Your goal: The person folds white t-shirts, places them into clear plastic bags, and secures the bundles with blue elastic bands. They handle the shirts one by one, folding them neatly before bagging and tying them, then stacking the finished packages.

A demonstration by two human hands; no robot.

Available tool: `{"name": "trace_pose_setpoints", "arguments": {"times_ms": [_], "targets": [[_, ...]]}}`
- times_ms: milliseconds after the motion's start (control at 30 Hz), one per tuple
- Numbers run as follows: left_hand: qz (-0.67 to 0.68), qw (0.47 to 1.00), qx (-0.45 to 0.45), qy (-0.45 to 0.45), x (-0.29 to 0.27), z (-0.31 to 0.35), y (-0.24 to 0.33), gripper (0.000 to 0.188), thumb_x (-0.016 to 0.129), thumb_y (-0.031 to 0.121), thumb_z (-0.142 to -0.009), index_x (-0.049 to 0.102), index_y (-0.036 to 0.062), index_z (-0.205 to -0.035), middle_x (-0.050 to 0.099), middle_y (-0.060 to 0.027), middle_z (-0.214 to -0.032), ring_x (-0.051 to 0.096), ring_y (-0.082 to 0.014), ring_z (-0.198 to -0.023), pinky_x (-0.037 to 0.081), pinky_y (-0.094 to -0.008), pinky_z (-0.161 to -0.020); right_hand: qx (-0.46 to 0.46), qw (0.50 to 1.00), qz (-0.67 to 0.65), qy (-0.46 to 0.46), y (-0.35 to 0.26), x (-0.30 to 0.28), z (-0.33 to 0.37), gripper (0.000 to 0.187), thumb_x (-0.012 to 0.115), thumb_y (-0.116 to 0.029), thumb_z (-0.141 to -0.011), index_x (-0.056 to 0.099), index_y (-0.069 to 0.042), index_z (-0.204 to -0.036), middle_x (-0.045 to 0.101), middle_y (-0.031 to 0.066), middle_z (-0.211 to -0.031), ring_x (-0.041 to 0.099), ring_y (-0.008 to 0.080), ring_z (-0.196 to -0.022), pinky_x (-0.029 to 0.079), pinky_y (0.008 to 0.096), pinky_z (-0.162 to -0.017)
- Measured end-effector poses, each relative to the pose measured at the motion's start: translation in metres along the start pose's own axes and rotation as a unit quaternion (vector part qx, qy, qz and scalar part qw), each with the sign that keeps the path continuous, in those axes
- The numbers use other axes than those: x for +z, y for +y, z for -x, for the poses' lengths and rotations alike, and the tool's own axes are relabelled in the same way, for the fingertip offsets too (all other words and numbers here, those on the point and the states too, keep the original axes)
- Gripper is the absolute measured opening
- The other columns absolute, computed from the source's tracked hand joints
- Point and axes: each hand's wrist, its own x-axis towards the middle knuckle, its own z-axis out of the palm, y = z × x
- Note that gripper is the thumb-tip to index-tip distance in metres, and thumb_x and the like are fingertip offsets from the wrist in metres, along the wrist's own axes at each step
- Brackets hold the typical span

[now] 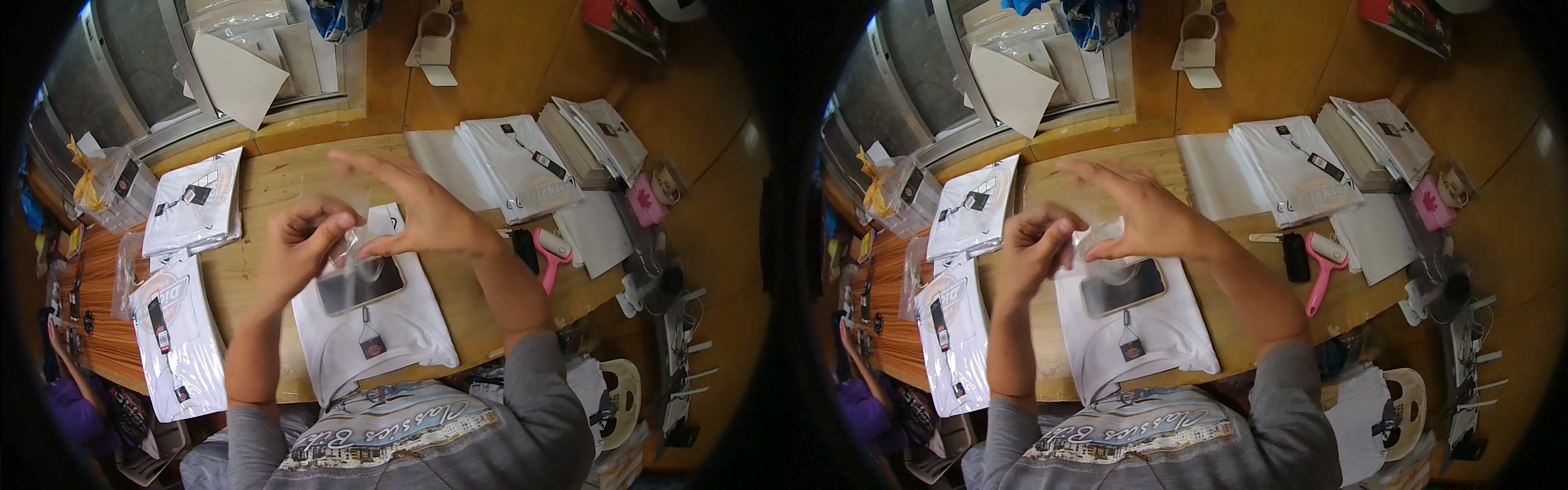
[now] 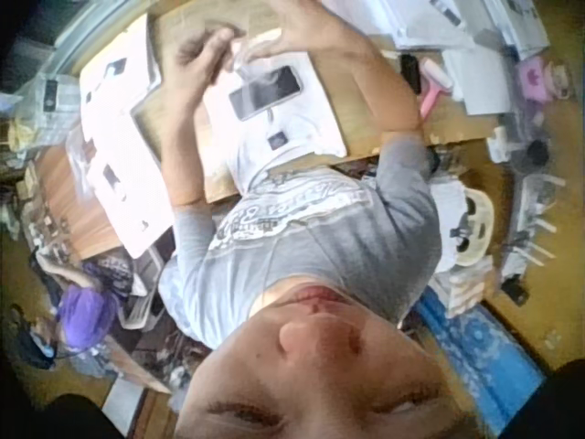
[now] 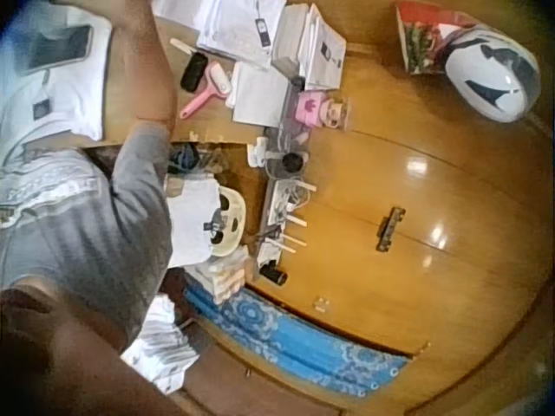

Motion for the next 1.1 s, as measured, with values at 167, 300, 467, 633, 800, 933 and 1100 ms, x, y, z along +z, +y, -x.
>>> {"name": "trace_pose_setpoints", "arguments": {"times_ms": [167, 300, 467, 633, 800, 933, 1100], "targets": [[-0.161, 0.983, 0.079, 0.05, -0.04, 0.007, 0.043, 0.008, 0.054, 0.006, -0.076, 0.051, -0.0005, -0.079, 0.053, -0.0032, -0.064, 0.047, -0.006, -0.049, 0.038, -0.0177, -0.043, 0.054, 0.936, -0.207, -0.28, 0.016, -0.006, -0.011, 0.015, 0.061, -0.007, -0.066, 0.055, -0.003, -0.079, 0.057, 0.0023, -0.078, 0.051, 0.0125, -0.08, 0.038, 0.0252, -0.074], [-0.2, 0.926, 0.273, 0.169, -0.063, 0.003, 0.044, 0.033, 0.047, 0.002, -0.08, 0.03, 0.0065, -0.108, 0.049, -0.0039, -0.065, 0.048, -0.0076, -0.053, 0.036, -0.0151, -0.044, 0.077, 0.93, -0.276, -0.23, 0.029, 0.005, -0.007, 0.014, 0.056, -0.004, -0.069, 0.049, -0.004, -0.081, 0.055, 0.0042, -0.074, 0.052, 0.012, -0.075, 0.038, 0.0254, -0.072], [-0.399, 0.88, 0.255, 0.017, -0.109, 0.009, 0.062, 0.025, 0.036, -0.013, -0.073, 0.054, 0.0003, -0.084, 0.049, -0.0038, -0.07, 0.039, -0.0028, -0.051, 0.033, -0.0139, -0.043, 0.178, 0.897, -0.394, -0.087, 0.038, 0.017, 0.002, 0.019, 0.038, 0.006, -0.073, 0.04, -0.006, -0.087, 0.047, 0.0046, -0.073, 0.053, 0.0141, -0.07, 0.037, 0.0243, -0.075], [-0.398, 0.915, 0.063, 0.014, -0.11, 0.008, 0.07, 0.051, 0.045, -0.02, -0.059, 0.049, 0.0041, -0.104, 0.048, -0.0042, -0.091, 0.039, -0.004, -0.055, 0.035, -0.0162, -0.049, 0.0, 0.997, -0.058, -0.052, 0.036, 0.0, -0.018, 0.038, 0.04, 0.015, -0.06, 0.055, -0.01, -0.084, 0.04, 0.0028, -0.081, 0.043, 0.0148, -0.084, 0.036, 0.027, -0.071], [-0.545, 0.83, 0.116, -0.038, -0.14, -0.024, 0.064, 0.051, 0.049, -0.013, -0.062, 0.046, 0.0081, -0.108, 0.047, -0.0052, -0.106, 0.047, -0.0152, -0.077, 0.038, -0.0206, -0.058, -0.042, 0.941, 0.285, -0.176, 0.058, -0.006, -0.049, 0.018, 0.054, 0.002, -0.056, 0.061, -0.012, -0.064, 0.041, 0.0023, -0.083, 0.04, 0.0202, -0.087, 0.034, 0.0312, -0.072], [-0.716, 0.545, 0.379, 0.217, -0.169, -0.067, 0.055, 0.044, 0.05, -0.004, -0.068, 0.042, 0.0068, -0.11, 0.048, -0.0079, -0.099, 0.048, -0.023, -0.087, 0.038, -0.0273, -0.074, -0.058, 0.919, 0.391, -0.005, 0.11, -0.022, -0.075, 0.007, 0.053, -0.015, -0.062, 0.059, -0.013, -0.059, 0.051, 0.0077, -0.086, 0.047, 0.0219, -0.085, 0.037, 0.0332, -0.071], [-0.371, 0.544, 0.636, 0.403, -0.134, -0.067, 0.027, 0.027, 0.059, 0.0, -0.066, 0.046, 0.006, -0.089, 0.045, -0.0088, -0.075, 0.044, -0.0177, -0.062, 0.039, -0.0257, -0.058, -0.091, 0.734, 0.507, 0.441, 0.099, -0.037, -0.066, 0.03, 0.047, -0.015, -0.081, 0.047, -0.004, -0.108, 0.051, 0.0106, -0.105, 0.051, 0.0234, -0.087, 0.039, 0.0322, -0.077]]}}
